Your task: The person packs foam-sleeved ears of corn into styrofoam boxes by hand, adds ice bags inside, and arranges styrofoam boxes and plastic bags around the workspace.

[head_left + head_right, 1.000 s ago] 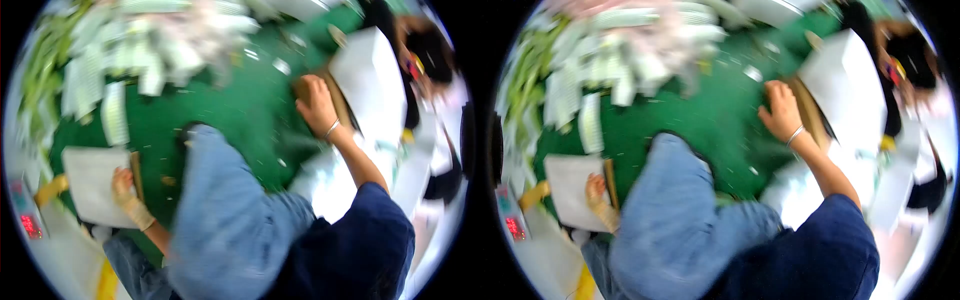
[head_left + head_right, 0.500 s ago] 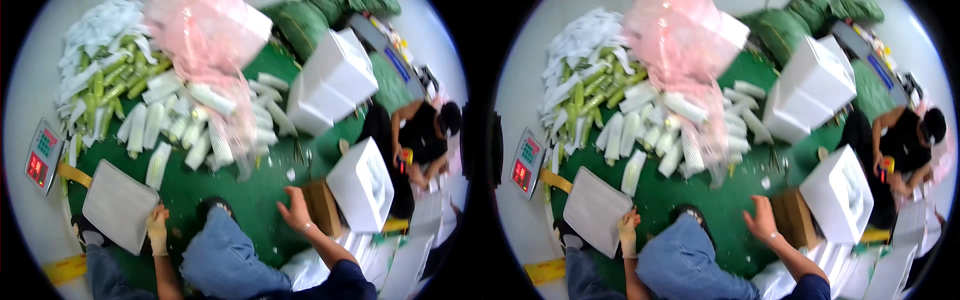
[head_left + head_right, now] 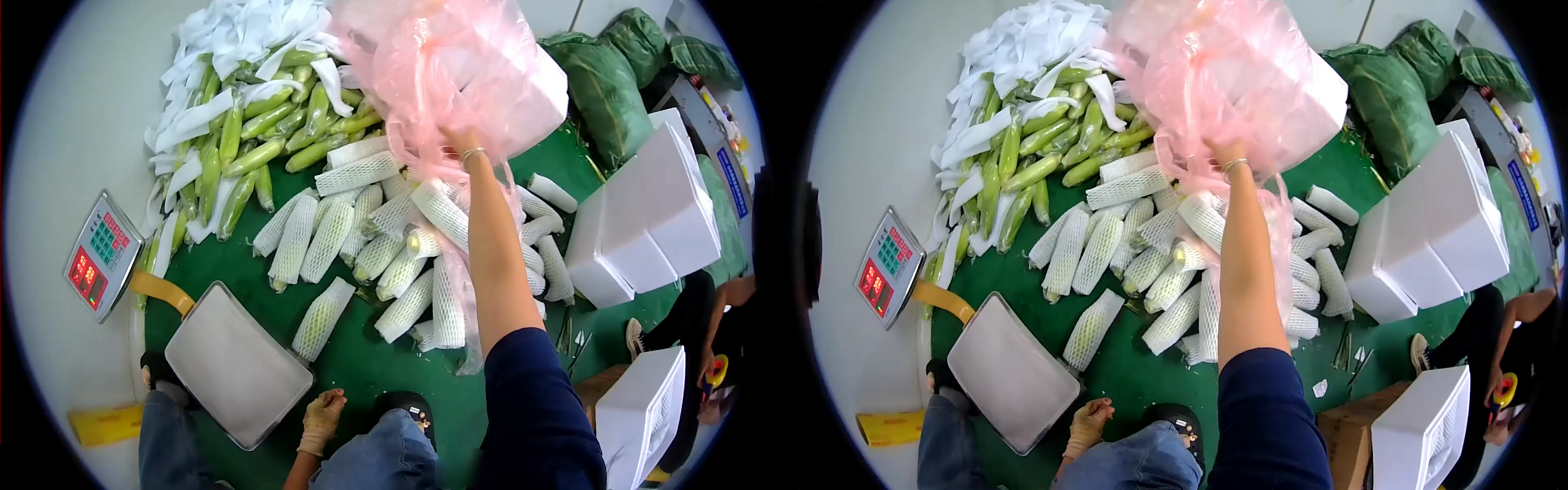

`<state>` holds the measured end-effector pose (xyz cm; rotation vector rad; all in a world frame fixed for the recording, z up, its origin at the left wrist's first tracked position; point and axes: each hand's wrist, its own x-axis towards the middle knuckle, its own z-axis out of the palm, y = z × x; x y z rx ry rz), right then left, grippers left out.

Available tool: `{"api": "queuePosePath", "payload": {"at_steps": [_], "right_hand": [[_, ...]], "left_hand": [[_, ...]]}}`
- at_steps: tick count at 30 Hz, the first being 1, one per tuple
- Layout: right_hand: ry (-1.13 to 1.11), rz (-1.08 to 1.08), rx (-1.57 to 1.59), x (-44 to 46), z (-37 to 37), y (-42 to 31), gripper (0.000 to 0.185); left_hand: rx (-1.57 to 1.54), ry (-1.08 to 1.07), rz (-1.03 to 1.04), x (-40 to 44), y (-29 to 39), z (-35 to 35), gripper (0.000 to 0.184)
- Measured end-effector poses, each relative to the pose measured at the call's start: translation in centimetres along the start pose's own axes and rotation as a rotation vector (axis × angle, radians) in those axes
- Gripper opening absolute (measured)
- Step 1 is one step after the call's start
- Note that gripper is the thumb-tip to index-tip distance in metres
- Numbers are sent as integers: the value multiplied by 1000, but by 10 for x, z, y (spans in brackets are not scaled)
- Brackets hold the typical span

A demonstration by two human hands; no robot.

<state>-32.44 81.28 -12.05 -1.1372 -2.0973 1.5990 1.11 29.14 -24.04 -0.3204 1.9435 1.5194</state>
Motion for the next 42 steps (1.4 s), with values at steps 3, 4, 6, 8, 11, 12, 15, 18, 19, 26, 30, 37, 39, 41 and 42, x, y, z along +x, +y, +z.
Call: {"api": "queuePosePath", "payload": {"at_steps": [3, 4, 6, 8, 11, 12, 15, 18, 19, 26, 30, 37, 39, 41, 42], "right_hand": [[-249, -346, 71, -31, 57, -1, 18], [-444, -446, -31, -82, 52, -10, 13], [-739, -592, -157, -193, 41, -2, 16], [-1012, -606, -87, -304, 15, 35, 19], [-1430, -590, -127, -428, -18, 62, 14], [-1556, -382, 7, -448, -21, 79, 15], [-1802, -262, 21, -494, -14, 130, 23], [-1632, -557, -161, -504, -40, 151, 27], [-1534, -692, -247, -501, -52, 157, 29], [-259, -882, -860, -405, -126, 61, 71], [437, -1048, -1030, -338, -147, -66, 89], [136, -1154, -1167, -216, -73, -109, 71], [14, -846, -1089, -196, -46, -105, 60], [-99, -545, -992, -197, -38, -99, 52], [-88, -591, -729, -201, -51, -96, 43]], "left_hand": [[-38, 64, -79, 6, 8, -7, 20], [-23, 55, -3, 16, 5, -13, 23], [-25, 11, 80, 14, 30, -18, 30], [-91, 3, 134, 8, 62, -19, 35], [-340, -100, 459, 25, 94, -16, 54], [-404, -139, 553, 29, 112, -15, 58], [-681, -516, 576, 20, 250, 14, 56], [-248, -438, 662, 46, 310, 58, 27], [-245, -439, 678, 31, 314, 58, 27], [629, 494, 1373, -108, 197, -98, 20], [308, 592, 946, -208, 138, -168, 19], [193, 1017, 1001, -224, 101, -196, 20], [111, 855, 908, -202, 115, -211, 23], [138, 735, 970, -180, 172, -193, 26], [158, 703, 1022, -168, 208, -165, 29]]}}
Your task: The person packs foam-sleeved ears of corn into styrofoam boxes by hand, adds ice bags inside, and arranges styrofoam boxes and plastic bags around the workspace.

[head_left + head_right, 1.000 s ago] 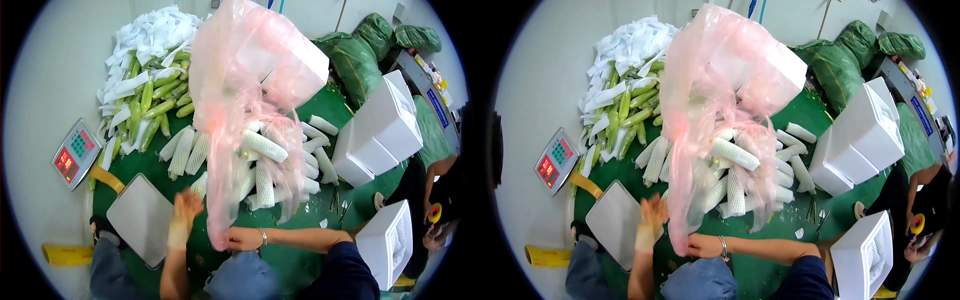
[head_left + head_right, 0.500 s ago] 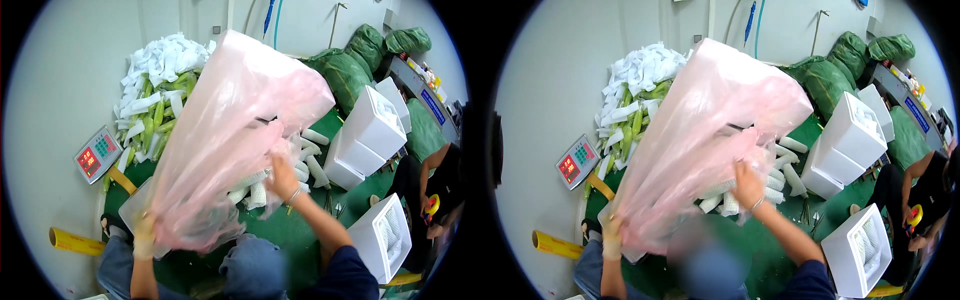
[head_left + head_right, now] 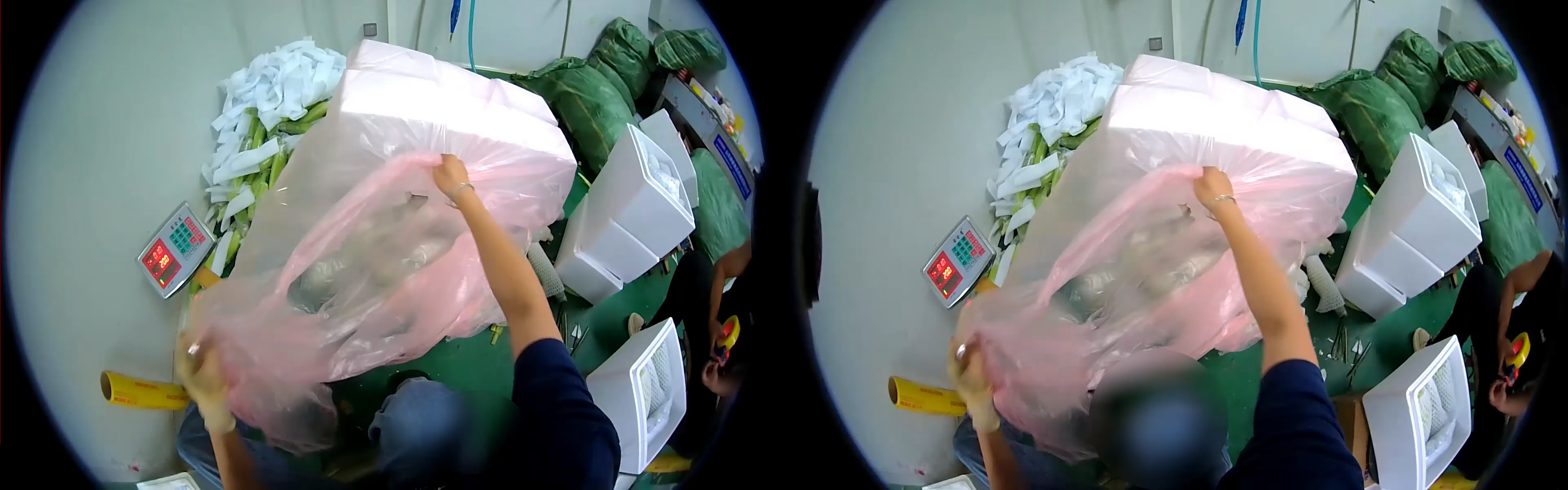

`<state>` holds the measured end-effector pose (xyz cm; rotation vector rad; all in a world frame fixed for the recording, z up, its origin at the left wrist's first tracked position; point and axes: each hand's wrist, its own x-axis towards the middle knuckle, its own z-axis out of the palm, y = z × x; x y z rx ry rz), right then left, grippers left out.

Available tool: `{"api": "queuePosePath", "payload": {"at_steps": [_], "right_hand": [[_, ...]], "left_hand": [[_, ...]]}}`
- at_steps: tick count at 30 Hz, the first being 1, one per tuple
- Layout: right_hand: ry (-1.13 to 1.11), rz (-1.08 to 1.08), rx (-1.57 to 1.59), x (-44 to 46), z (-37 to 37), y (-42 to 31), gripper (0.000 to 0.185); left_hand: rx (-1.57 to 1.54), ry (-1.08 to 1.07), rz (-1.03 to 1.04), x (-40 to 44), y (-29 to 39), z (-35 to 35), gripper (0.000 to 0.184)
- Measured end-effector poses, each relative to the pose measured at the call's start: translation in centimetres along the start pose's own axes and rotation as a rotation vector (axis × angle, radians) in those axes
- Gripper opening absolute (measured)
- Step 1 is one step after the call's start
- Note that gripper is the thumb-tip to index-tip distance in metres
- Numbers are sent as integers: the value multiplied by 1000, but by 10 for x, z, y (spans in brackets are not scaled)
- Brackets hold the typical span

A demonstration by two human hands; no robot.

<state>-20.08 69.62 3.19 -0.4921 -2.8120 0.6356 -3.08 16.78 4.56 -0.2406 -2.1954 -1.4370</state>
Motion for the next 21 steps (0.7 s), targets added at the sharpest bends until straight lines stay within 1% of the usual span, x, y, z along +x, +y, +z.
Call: {"api": "queuePosePath", "payload": {"at_steps": [1, 2, 3, 4, 5, 6, 7, 8, 9, 10, 11, 12, 13, 14, 15, 16, 17, 18, 19, 20, 21], "right_hand": [[95, -31, 233, -10, -12, 6, 36], [138, -153, 200, -30, -22, 7, 34], [178, -276, 169, -56, -34, 6, 33], [135, -333, 225, -79, -47, 5, 28], [89, -387, 279, -104, -62, 2, 24], [52, -305, 268, -135, -76, -8, 23], [19, -218, 256, -165, -88, -18, 25], [-11, -153, 239, -193, -95, -23, 30], [-38, -84, 222, -219, -101, -25, 37], [-128, -113, 175, -242, -107, -28, 33], [-214, -140, 132, -258, -112, -28, 34], [-206, -125, 129, -268, -114, -25, 34], [-171, -268, 98, -276, -115, -23, 39], [-133, -413, 68, -280, -115, -20, 53], [-8, -384, -59, -277, -116, -18, 66], [109, -350, -182, -268, -115, -13, 81], [311, -473, -360, -249, -111, -7, 82], [313, -466, -365, -233, -109, -7, 80], [355, -519, -457, -214, -99, -7, 79], [397, -578, -553, -193, -89, -6, 78], [397, -579, -553, -172, -84, -4, 78]], "left_hand": [[78, -10, 211, 19, -12, 34, 29], [68, -75, 358, 32, 31, 77, 30], [131, -190, 454, 43, 50, 109, 32], [181, -304, 552, 54, 69, 141, 35], [257, -307, 805, 63, 95, 174, 45], [195, -278, 818, 63, 104, 218, 68], [279, -333, 860, 63, 127, 254, 84], [444, -346, 978, 62, 142, 283, 83], [520, -355, 1037, 64, 141, 308, 83], [593, -362, 1099, 66, 141, 333, 83], [507, -637, 930, 72, 131, 363, 73], [416, -906, 751, 70, 128, 380, 64], [407, -915, 764, 61, 128, 376, 64], [237, -875, 598, 51, 119, 364, 50], [73, -829, 429, 43, 114, 351, 36], [73, -843, 439, 37, 116, 334, 36], [-44, -843, 346, 30, 122, 311, 28], [-159, -836, 249, 24, 122, 296, 20], [-155, -845, 246, 19, 116, 289, 20], [-113, -805, 368, 15, 111, 285, 21], [-69, -757, 491, 13, 108, 282, 22]]}}
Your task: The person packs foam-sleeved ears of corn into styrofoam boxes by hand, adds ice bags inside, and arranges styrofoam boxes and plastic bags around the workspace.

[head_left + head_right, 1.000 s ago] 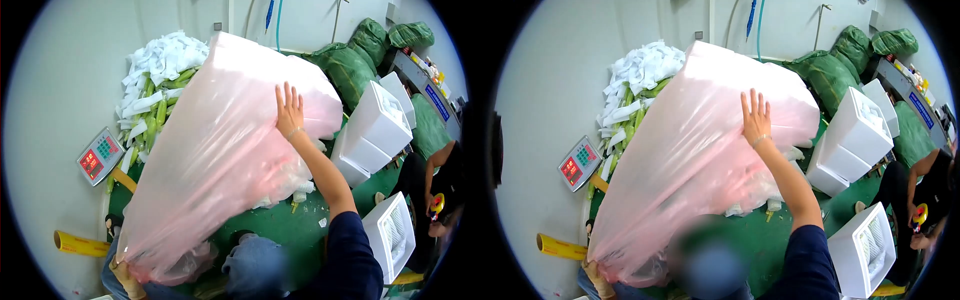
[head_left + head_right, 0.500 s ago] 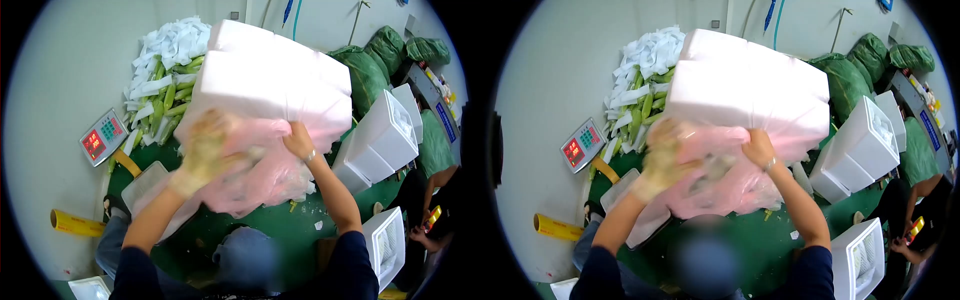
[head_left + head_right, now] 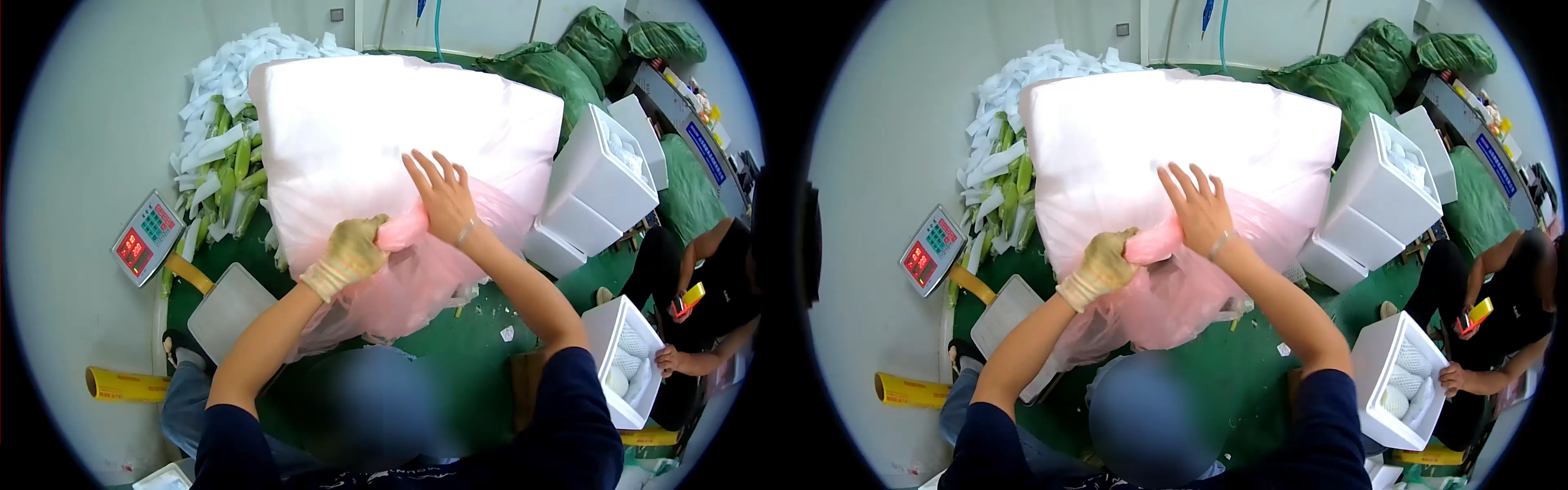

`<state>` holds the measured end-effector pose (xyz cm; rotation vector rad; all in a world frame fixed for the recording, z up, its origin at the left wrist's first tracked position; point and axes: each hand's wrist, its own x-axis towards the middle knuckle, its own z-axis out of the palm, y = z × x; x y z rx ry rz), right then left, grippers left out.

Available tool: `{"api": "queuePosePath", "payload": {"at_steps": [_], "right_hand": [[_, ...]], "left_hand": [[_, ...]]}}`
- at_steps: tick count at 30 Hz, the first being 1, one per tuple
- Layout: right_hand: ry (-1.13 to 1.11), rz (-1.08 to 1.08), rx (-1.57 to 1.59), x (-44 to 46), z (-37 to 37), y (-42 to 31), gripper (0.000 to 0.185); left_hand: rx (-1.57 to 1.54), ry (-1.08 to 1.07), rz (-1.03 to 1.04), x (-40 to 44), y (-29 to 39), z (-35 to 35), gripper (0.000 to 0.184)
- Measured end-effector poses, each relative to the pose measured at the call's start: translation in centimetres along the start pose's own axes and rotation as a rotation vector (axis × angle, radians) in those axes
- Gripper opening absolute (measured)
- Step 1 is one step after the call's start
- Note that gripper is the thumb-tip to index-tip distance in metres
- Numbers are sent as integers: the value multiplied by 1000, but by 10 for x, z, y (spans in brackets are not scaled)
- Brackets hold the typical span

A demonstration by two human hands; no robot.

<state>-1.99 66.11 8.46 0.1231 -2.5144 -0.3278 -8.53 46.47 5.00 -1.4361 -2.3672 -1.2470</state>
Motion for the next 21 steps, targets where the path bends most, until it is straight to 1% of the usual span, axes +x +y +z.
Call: {"api": "queuePosePath", "payload": {"at_steps": [1, 2, 3, 4, 5, 6, 7, 8, 9, 10, 11, 12, 13, 14, 15, 16, 17, 18, 20, 21], "right_hand": [[1, -9, 51, 14, 15, 6, 69], [3, -16, 103, 27, 24, 8, 61], [5, -15, 109, 34, 32, 8, 61], [-176, 16, 87, 42, 37, 9, 49], [-361, 46, 60, 50, 37, 9, 39], [-364, 46, 60, 56, 38, 10, 39], [-531, 39, -9, 62, 34, 11, 30], [-695, 34, -86, 65, 32, 13, 24], [-698, 40, -90, 64, 33, 14, 24], [-735, 50, -28, 57, 38, 14, 24], [-769, 62, 28, 50, 41, 14, 25], [-772, 46, 12, 40, 47, 6, 26], [-612, 26, 38, 20, 60, -1, 19], [-603, -40, 63, 5, 54, -11, 22], [-739, -118, 67, -13, 58, -29, 24], [-789, -37, 243, -35, 58, -38, 25], [-730, 100, 314, -54, 61, -44, 26], [-713, 109, 296, -59, 53, -39, 26], [-692, 212, 275, -74, 21, -23, 28], [-664, 265, 290, -82, 7, -7, 30]], "left_hand": [[45, 0, -4, -4, 11, -11, 28], [51, 0, -5, -5, 14, -19, 28], [175, -16, -31, -6, 15, -25, 32], [300, -28, -54, -6, 13, -30, 35], [301, -26, -54, -3, 2, -31, 35], [392, 10, -19, 0, -17, -29, 35], [481, 45, 18, 4, -31, -27, 34], [475, 49, 20, 14, -39, -26, 34], [573, 40, 5, 24, -46, -25, 32], [673, 26, -7, 31, -50, -25, 30], [644, 114, 42, 38, -52, -24, 28], [629, 118, 59, 44, -57, -23, 28], [635, 108, -53, 49, -66, -20, 28], [639, 91, -157, 55, -70, -15, 28], [619, 88, -125, 60, -68, -9, 28], [635, 67, -132, 59, -65, -5, 24], [656, 59, -143, 59, -66, -5, 19], [655, 75, -121, 60, -76, -5, 19], [656, 167, -163, 57, -110, -6, 13], [606, 171, -241, 61, -117, -19, 14]]}}
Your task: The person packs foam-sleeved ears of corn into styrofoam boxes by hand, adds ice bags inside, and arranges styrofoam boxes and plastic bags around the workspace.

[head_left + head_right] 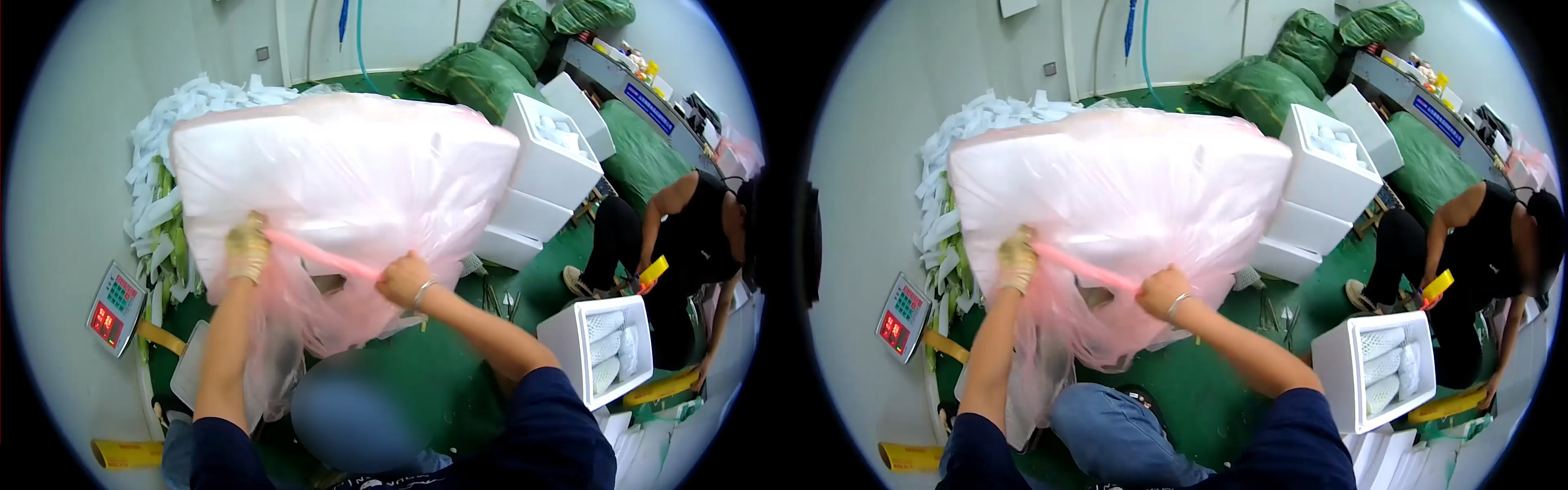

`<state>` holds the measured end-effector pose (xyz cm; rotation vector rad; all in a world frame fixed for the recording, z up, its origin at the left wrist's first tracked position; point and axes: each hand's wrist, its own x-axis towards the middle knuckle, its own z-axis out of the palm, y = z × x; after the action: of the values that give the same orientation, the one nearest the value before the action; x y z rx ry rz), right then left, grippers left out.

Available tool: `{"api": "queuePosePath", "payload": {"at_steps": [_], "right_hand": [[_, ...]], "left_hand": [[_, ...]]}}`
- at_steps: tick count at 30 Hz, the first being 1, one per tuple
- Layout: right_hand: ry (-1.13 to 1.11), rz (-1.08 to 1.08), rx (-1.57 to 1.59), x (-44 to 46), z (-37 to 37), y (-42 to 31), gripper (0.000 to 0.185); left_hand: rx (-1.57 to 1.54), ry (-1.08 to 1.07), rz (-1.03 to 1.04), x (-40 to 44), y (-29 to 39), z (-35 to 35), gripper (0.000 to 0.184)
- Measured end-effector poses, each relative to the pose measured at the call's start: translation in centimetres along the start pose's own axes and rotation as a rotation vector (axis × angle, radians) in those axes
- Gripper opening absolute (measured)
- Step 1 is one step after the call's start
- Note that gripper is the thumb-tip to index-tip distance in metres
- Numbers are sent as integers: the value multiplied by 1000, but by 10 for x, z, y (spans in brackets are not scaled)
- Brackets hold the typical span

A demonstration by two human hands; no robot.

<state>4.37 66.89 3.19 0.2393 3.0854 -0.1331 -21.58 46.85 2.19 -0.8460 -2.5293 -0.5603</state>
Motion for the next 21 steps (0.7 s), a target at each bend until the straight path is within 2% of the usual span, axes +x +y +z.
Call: {"api": "queuePosePath", "payload": {"at_steps": [1, 2, 5, 7, 9, 13, 14, 15, 16, 17, 18, 19, 20, 21], "right_hand": [[27, 42, 31, -13, -10, 12, 34], [210, 8, -42, -21, -17, 15, 37], [223, 19, -92, -47, -35, 44, 41], [274, 28, -118, -61, -40, 57, 43], [362, 43, -90, -73, -36, 52, 44], [406, -96, -6, -120, -54, 50, 38], [387, -39, 24, -136, -68, 53, 38], [103, 305, -93, -156, -72, 82, 38], [258, 459, 147, -191, -78, 112, 36], [207, 560, 32, -224, -64, 146, 34], [212, 628, -211, -254, -31, 185, 36], [125, 784, -323, -283, -18, 217, 39], [152, 945, -350, -306, -18, 232, 42], [208, 1107, -373, -315, -20, 243, 45]], "left_hand": [[-45, -29, -78, 10, -12, -5, 16], [-17, 37, -63, 20, -23, -5, 18], [42, 229, -5, 45, -91, -23, 19], [186, 180, -15, 61, -134, -22, 17], [86, 30, -179, 77, -158, -14, 20], [121, 53, -189, 96, -164, -49, 24], [100, 57, -337, 95, -179, -62, 25], [74, 72, -492, 97, -197, -74, 25], [48, 89, -646, 99, -214, -87, 26], [270, -2, -465, 104, -269, -68, 28], [534, -55, -266, 109, -322, -51, 29], [775, -55, -69, 113, -372, -34, 31], [231, -8, -334, 103, -346, -51, 33], [-299, 177, -563, 93, -313, -72, 35]]}}
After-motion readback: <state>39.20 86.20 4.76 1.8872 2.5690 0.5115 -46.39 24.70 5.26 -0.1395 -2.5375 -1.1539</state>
